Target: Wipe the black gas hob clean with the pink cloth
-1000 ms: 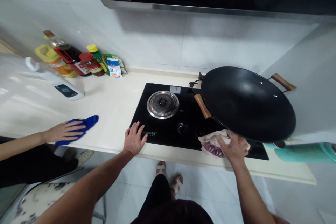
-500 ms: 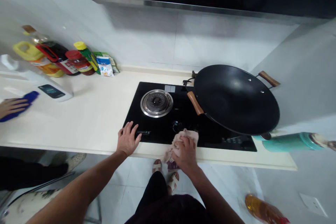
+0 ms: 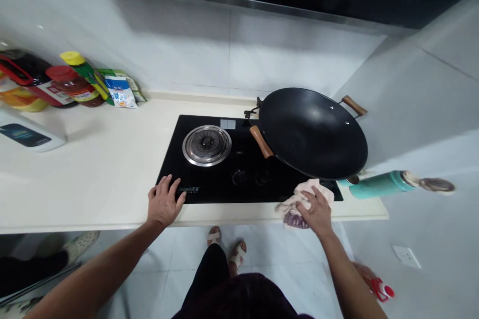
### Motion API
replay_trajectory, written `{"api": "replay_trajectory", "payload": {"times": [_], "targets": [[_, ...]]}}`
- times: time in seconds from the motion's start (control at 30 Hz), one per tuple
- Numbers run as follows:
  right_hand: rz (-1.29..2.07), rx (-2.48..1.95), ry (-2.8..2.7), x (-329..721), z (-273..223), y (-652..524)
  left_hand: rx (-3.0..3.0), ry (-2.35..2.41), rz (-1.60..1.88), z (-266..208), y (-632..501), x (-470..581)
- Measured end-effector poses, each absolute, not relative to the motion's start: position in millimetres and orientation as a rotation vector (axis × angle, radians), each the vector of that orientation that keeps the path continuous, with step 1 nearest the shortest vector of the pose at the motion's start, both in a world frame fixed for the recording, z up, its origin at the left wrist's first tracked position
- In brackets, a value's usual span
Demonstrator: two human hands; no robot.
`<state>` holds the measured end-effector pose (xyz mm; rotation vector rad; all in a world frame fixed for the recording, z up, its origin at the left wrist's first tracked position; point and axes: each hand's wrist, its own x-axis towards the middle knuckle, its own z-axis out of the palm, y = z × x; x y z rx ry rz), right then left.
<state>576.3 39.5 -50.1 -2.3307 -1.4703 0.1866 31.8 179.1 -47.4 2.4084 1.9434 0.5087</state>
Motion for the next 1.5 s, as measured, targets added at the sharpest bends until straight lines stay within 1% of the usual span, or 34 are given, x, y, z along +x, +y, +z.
{"api": "replay_trajectory", "payload": {"times": [0.1, 0.23, 0.33, 0.47, 0.63, 0.77, 0.9, 1.0, 1.17, 1.27, 1.37, 1.5], "targets": [[0.223, -2.460, -1.330, 608.8, -48.1, 30.5, 2.419, 1.945, 0.534, -49.0, 180.2, 31.0], [0.077, -2.504, -1.208, 598.5, -49.1, 28.1, 2.422, 1.929, 0.546, -52.3, 182.3, 29.8], [0.040, -2.421, -1.310, 554.8, -49.7, 35.6, 2.408, 1.931, 0.566, -53.3, 183.2, 30.0], [0.099, -2.259, -1.479, 470.3, -46.2, 46.1, 2.405, 1.932, 0.523, -51.4, 183.5, 31.1], [0.352, -2.024, -1.787, 371.0, -30.8, 54.1, 2.425, 1.948, 0.499, -49.7, 183.4, 31.6], [0.472, -1.881, -1.971, 333.2, -22.7, 58.7, 2.424, 1.952, 0.486, -48.6, 183.1, 32.1], [0.491, -1.832, -2.020, 355.1, -27.4, 46.7, 2.380, 1.944, 0.484, -45.8, 181.3, 33.5], [0.396, -2.014, -1.963, 410.0, -35.3, 22.7, 2.359, 1.941, 0.478, -44.4, 179.8, 34.6], [0.175, -2.282, -1.978, 532.3, -47.6, -17.9, 2.356, 1.930, 0.504, -45.0, 178.7, 35.3], [0.067, -2.430, -1.890, 581.9, -52.3, -26.9, 2.358, 1.933, 0.507, -45.2, 178.1, 35.7], [-0.002, -2.538, -1.848, 590.3, -54.1, -24.0, 2.357, 1.939, 0.488, -44.0, 176.8, 36.7], [0.054, -2.464, -1.967, 543.8, -50.8, -10.0, 2.365, 1.934, 0.456, -41.7, 175.3, 37.4]]}}
